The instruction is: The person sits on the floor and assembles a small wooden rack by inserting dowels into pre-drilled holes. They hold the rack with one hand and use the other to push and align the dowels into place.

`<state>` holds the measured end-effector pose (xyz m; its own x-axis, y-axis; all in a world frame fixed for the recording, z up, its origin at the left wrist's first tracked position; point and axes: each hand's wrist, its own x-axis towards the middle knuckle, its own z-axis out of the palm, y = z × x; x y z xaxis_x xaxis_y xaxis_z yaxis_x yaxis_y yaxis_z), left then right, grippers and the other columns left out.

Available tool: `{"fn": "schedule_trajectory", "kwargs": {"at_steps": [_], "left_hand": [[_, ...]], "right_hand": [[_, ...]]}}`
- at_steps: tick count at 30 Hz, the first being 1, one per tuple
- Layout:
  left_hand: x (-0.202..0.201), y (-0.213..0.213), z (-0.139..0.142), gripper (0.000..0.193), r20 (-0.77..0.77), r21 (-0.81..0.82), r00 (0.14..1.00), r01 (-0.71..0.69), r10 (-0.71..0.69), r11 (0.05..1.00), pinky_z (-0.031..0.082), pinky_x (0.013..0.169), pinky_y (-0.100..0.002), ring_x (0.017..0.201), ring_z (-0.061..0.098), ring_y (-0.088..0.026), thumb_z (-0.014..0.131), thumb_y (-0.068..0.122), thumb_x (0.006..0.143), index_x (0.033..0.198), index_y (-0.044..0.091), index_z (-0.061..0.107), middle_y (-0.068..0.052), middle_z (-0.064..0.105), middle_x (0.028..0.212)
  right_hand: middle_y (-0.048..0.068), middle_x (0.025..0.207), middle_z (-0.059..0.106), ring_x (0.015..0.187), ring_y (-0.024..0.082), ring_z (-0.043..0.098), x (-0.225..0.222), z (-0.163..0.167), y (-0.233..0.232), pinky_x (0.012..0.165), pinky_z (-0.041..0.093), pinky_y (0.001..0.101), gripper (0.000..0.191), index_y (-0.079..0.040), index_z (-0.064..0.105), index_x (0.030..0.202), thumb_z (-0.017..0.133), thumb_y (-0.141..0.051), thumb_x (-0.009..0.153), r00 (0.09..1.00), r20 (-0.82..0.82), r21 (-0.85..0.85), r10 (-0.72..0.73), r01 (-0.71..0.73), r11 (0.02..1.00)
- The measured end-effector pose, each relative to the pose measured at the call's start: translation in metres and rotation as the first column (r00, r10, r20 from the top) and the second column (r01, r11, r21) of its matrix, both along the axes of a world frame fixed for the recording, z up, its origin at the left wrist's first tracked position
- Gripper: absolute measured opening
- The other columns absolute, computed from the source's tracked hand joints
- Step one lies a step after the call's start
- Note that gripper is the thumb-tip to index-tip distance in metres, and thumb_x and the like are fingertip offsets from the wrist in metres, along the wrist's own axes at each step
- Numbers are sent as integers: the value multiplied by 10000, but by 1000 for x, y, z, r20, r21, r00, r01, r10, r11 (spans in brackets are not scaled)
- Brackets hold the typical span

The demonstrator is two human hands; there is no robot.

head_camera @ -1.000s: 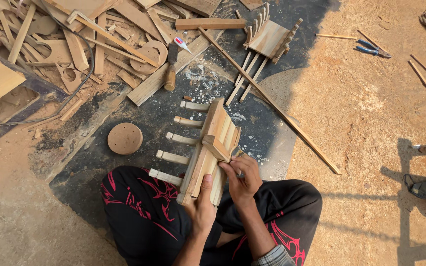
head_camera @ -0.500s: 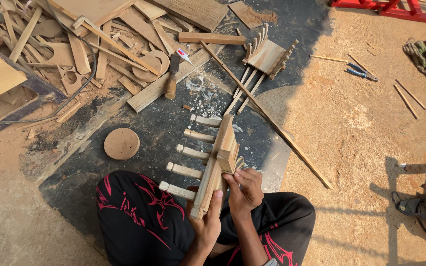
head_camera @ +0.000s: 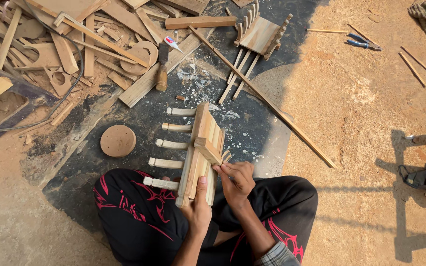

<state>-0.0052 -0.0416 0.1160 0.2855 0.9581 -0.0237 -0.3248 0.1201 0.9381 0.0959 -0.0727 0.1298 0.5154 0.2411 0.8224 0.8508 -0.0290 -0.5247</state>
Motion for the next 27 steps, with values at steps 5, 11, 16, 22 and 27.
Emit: {"fn": "schedule_trajectory", "kwargs": {"at_steps": [5,11,16,22,27], "left_hand": [[-4,-3,7,296,-147,255,989,35,3,966,541,855,-327,939,665,-204,732,173,975,1146,-57,657,-127,703,1057],[-1,3,25,202,-180,379,983,40,31,924,542,735,-345,822,683,-215,733,158,936,1013,-23,688,-95,703,923],[-7,10,34,85,-216,665,971,68,104,744,470,998,-476,873,659,-241,715,83,966,1003,8,704,-87,691,915],[-6,14,40,129,-157,714,984,54,85,698,554,886,-414,969,676,-285,740,70,948,1055,6,705,-106,704,994],[-6,17,40,184,-179,756,976,58,121,652,548,910,-436,1036,689,-318,748,48,910,1083,2,705,-129,719,1046]], "right_hand": [[76,932,733,811,204,645,5,22,12,769,463,353,270,-38,712,891,929,-18,730,998,68,53,9,-13,999],[89,948,716,863,198,664,10,48,26,807,504,342,278,-41,679,897,920,-16,761,995,97,101,20,-29,994],[100,1117,649,1131,222,666,6,44,22,1008,572,342,264,-31,639,1006,845,51,862,943,-173,256,283,-234,938],[99,1229,630,1165,177,644,8,49,8,1039,572,319,290,28,685,1198,775,45,923,776,-435,328,458,-337,883],[132,1226,705,1094,176,693,9,53,1,946,577,282,169,20,744,1110,746,0,942,813,-516,124,268,-239,963]]}}
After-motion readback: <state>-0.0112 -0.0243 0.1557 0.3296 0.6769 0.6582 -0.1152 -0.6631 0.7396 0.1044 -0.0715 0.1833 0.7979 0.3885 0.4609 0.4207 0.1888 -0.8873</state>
